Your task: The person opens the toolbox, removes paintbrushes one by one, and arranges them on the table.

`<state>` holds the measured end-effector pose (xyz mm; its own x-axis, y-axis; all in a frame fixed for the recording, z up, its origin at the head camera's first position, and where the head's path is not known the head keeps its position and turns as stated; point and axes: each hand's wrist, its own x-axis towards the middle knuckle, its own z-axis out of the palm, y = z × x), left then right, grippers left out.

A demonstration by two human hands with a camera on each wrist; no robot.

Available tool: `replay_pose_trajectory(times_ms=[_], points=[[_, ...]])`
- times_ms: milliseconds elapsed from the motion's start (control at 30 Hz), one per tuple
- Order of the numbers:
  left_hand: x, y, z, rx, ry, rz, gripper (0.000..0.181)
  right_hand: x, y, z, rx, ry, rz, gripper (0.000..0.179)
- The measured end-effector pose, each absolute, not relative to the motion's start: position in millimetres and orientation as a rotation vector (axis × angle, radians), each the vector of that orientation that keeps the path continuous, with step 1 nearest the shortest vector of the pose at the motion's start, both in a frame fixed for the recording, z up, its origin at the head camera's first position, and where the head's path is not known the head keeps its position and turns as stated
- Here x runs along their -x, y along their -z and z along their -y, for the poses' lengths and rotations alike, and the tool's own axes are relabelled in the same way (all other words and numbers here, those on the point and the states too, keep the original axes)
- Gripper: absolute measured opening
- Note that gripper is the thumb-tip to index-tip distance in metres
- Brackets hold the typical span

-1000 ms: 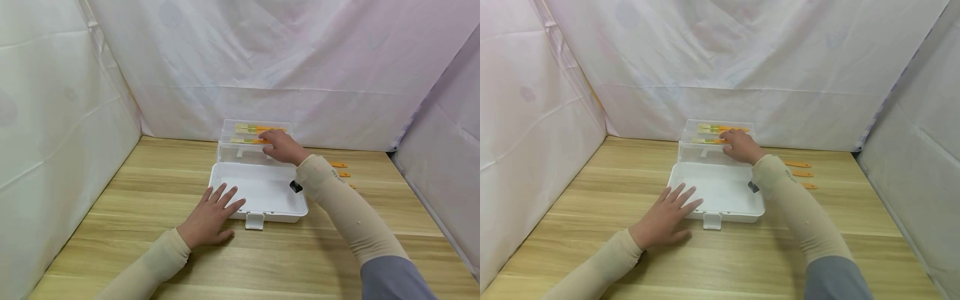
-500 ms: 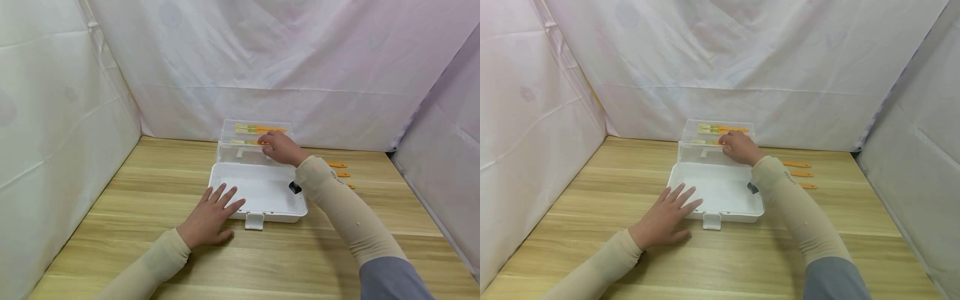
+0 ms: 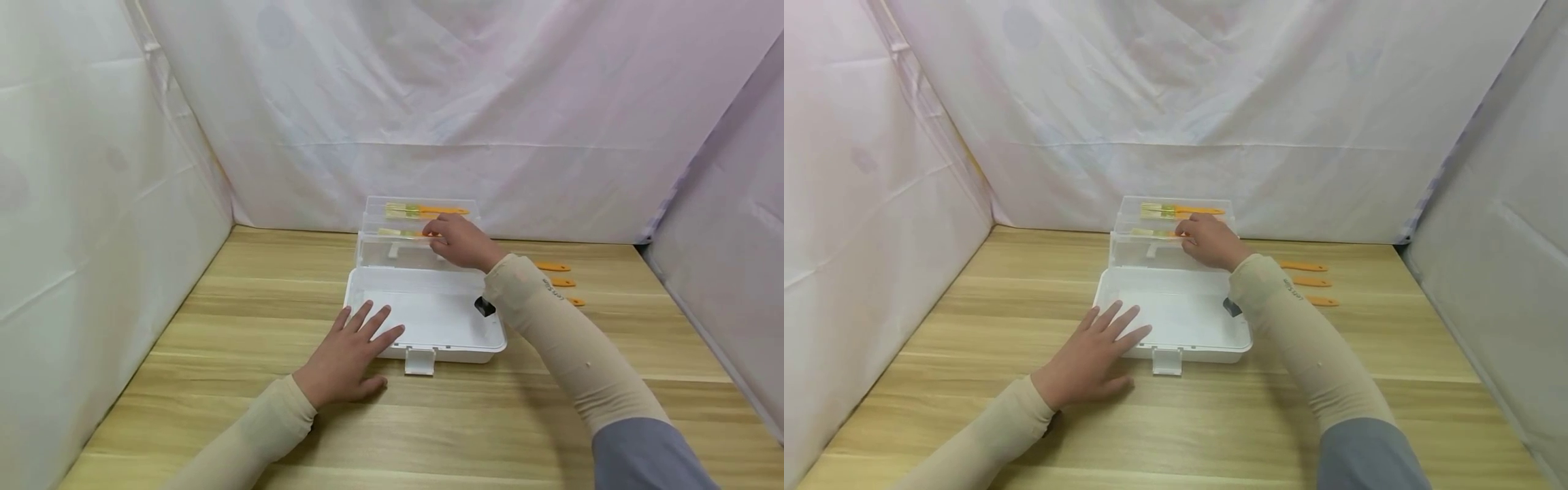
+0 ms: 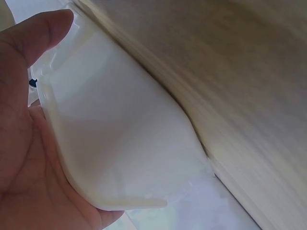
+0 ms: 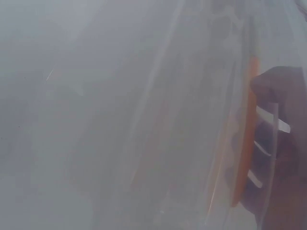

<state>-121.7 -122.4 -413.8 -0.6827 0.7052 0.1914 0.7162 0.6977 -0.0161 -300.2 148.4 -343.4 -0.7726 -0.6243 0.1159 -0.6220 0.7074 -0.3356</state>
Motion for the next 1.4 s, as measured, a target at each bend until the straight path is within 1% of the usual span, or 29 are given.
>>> replay_pose_trajectory(times_ms=[333, 667, 1400], points=[[122.8, 416.4, 120.4, 1.146, 0.106, 2.723, 0.083, 301.5, 346.1, -150.0, 1.048, 0.562, -2.918, 0.028], [123.4, 417.3, 118.7, 1.136, 0.089, 2.739, 0.083, 302.1, 345.2, -150.8, 1.040, 0.540, -2.919, 0.031], [122.7, 415.3, 116.5, 1.142, 0.067, 2.787, 0.081, 300.5, 348.9, -154.0, 1.005, 0.579, -2.928, 0.028]])
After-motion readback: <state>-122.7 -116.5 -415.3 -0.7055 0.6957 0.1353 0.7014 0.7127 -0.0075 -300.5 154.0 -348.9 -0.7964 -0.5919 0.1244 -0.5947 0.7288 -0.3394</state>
